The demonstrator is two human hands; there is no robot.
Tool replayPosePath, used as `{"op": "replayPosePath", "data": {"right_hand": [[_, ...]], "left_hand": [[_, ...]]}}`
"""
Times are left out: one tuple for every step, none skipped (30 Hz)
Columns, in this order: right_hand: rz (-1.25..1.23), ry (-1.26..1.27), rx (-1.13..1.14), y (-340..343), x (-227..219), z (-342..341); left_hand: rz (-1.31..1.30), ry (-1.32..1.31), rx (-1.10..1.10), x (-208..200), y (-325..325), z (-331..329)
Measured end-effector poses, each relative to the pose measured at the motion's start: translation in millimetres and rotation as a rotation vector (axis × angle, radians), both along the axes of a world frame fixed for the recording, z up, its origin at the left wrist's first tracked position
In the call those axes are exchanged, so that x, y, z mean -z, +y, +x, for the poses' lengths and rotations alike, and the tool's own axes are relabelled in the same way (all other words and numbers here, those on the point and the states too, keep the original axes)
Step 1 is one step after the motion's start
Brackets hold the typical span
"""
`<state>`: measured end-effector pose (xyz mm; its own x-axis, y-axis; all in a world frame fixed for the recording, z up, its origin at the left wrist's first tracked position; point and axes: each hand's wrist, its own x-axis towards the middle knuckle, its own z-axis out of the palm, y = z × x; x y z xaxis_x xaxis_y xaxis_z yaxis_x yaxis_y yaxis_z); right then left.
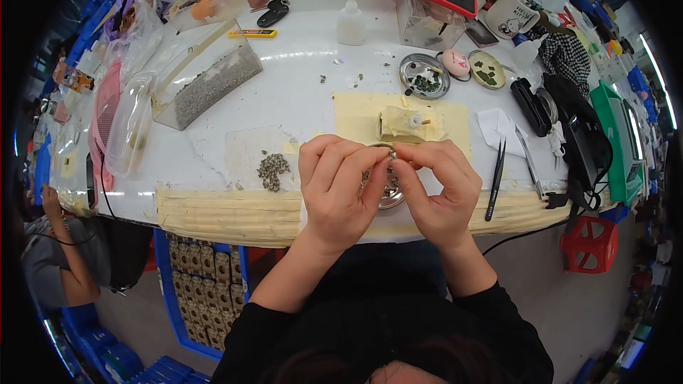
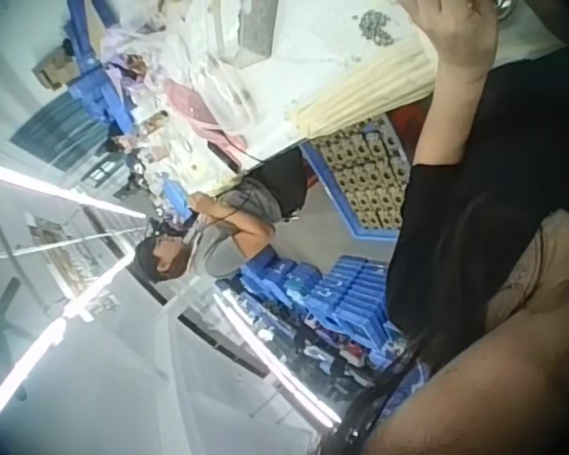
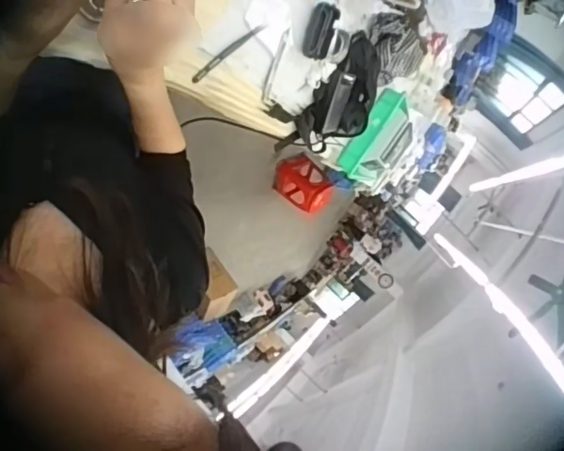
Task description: Manually placing tiny components into a circular metal housing at a workbench.
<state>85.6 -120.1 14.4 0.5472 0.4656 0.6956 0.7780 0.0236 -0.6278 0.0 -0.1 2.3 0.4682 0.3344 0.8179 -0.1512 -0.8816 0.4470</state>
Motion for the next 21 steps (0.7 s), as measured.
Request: {"op": "replayPosePath", "data": {"right_hand": [[-0.01, 0.009, -0.011, 0, 2, 1], [-0.02, 0.018, -0.023, -1, 3, 1], [-0.013, 0.082, -0.042, 0, 3, 0], [-0.006, 0.146, -0.06, 0, 3, -2], [0.001, 0.21, -0.079, 0, 3, -3], [0.002, 0.31, -0.131, -1, 4, -2], [0.002, 0.409, -0.183, -2, 5, 0], [0.002, 0.508, -0.235, -3, 6, 1], [0.019, 0.538, -0.238, -4, 8, 1], [0.037, 0.568, -0.241, -4, 10, 2], [0.054, 0.598, -0.244, -5, 10, 2], [0.049, 0.482, -0.195, -4, 9, 2], [0.043, 0.365, -0.146, -3, 6, 1], [0.038, 0.248, -0.097, -3, 4, 0], [0.042, 0.149, -0.077, -2, 2, -1], [0.046, 0.05, -0.058, -2, 0, -2], [0.051, -0.049, -0.038, -1, 0, -2], [0.05, -0.083, -0.02, -1, 0, -3], [0.05, -0.116, -0.001, 0, 1, -3], [0.05, -0.149, 0.017, 0, 2, -3], [0.047, -0.099, 0.018, 0, 2, -3]], "left_hand": [[0.001, -0.002, -0.002, 0, 0, 0], [-0.002, -0.005, -0.001, 1, 0, 0], [-0.004, -0.007, -0.001, 1, 0, 0], [-0.006, -0.008, -0.001, 1, 0, -1], [-0.003, -0.01, 0.001, 1, 0, -1], [0.002, -0.012, 0.003, 1, 0, -1], [0.006, -0.013, 0.006, 1, -1, -1], [0.009, -0.013, 0.006, 0, -1, -1], [0.011, -0.013, 0.008, 1, -1, 0], [0.013, -0.012, 0.01, 1, -1, 0], [0.016, -0.009, 0.01, 2, -1, 1], [0.019, -0.004, 0.008, 2, -1, 0], [0.022, 0.001, 0.005, 2, -1, 0], [0.021, 0.005, 0.009, 2, -1, 0], [0.021, 0.008, 0.014, 2, 0, 1], [0.021, 0.01, 0.018, 2, 0, 1], [0.019, 0.012, 0.016, 2, 0, 1], [0.019, 0.013, 0.013, 2, 0, 1], [0.018, 0.014, 0.011, 1, 0, 1], [0.007, 0.009, 0.009, 1, 0, 1], [-0.004, 0.004, 0.008, 0, 0, 1]]}}
